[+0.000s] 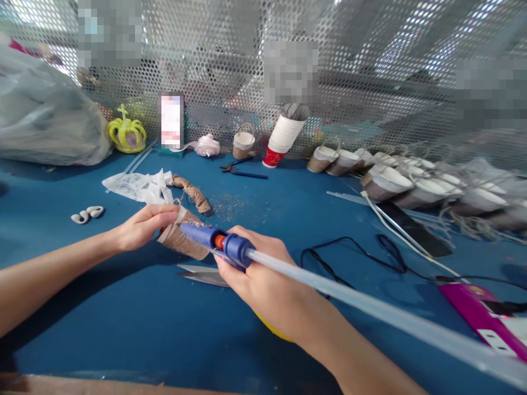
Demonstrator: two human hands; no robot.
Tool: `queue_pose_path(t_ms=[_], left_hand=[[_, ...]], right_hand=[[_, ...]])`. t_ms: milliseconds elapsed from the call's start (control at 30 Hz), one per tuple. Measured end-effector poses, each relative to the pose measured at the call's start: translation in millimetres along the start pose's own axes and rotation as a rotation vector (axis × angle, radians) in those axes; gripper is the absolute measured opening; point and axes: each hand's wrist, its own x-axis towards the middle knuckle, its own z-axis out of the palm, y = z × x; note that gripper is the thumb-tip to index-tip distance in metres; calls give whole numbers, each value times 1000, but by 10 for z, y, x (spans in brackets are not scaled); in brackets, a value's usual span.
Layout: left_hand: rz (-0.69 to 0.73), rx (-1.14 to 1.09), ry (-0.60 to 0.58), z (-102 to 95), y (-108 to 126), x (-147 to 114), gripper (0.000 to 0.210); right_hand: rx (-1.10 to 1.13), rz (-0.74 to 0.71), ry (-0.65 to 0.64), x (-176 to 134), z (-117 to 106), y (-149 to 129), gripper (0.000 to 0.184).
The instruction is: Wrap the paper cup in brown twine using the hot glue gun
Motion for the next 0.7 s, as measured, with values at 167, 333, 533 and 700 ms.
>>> queue_pose_path(t_ms=[167,333,533,700], left_hand=[[1,37,11,-10,-27,-8,28],[29,13,-6,-17,-37,-17,29],[28,17,-14,-14,-34,-21,28],[10,42,-3,-15,-41,-23,29]], right_hand=[[-67,-69,46,66,-19,50,18],[-125,-79,53,121,-33,39,27],[-3,4,56,100,-20,21,27],[24,52,35,87,-42,15,29]])
